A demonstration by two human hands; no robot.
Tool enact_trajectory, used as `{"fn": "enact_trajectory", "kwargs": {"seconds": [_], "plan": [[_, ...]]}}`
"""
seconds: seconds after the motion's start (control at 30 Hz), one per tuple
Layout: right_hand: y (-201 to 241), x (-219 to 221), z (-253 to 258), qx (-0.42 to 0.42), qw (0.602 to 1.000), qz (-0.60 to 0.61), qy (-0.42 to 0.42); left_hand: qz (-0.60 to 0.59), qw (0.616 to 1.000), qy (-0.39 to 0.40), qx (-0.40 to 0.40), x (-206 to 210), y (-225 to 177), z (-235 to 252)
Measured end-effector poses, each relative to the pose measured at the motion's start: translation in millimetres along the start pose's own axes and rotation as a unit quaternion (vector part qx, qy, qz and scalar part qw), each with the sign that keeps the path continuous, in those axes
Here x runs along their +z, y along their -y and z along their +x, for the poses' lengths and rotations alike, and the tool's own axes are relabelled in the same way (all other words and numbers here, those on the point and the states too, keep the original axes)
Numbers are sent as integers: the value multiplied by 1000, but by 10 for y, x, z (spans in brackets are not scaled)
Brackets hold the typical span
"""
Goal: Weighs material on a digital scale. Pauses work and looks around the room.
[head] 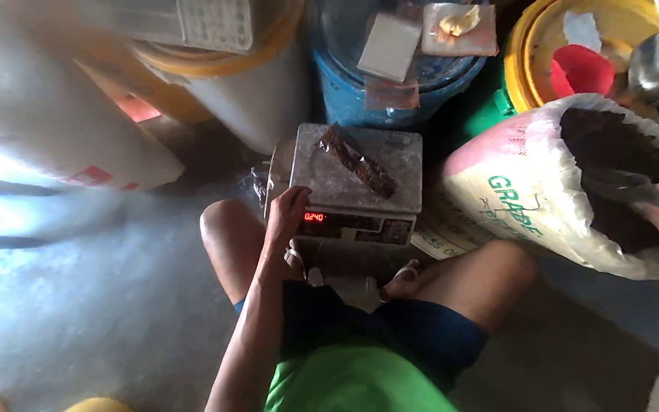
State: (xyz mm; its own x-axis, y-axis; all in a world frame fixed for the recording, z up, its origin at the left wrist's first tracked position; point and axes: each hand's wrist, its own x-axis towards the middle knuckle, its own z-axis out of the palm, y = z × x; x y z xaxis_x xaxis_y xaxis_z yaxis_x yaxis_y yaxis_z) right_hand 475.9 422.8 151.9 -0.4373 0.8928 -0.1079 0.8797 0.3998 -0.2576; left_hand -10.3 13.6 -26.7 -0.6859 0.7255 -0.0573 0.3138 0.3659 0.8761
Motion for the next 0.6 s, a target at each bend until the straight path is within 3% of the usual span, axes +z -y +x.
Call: {"fn": "enact_trajectory", "kwargs": {"seconds": [0.07, 0.3, 0.43, 0.6], "plan": [[78, 95, 4, -24, 999, 16, -24, -5, 1000, 4, -5, 17, -5, 8], [199, 185, 86, 25, 997, 44, -65, 1, 1000, 22, -5, 157, -106, 96], [286, 342, 254, -12, 995, 46, -90, 15, 999, 41, 5, 285, -168, 108], [148, 181, -17, 4, 993, 51, -105, 30, 999, 35, 6, 311, -251, 101]]}}
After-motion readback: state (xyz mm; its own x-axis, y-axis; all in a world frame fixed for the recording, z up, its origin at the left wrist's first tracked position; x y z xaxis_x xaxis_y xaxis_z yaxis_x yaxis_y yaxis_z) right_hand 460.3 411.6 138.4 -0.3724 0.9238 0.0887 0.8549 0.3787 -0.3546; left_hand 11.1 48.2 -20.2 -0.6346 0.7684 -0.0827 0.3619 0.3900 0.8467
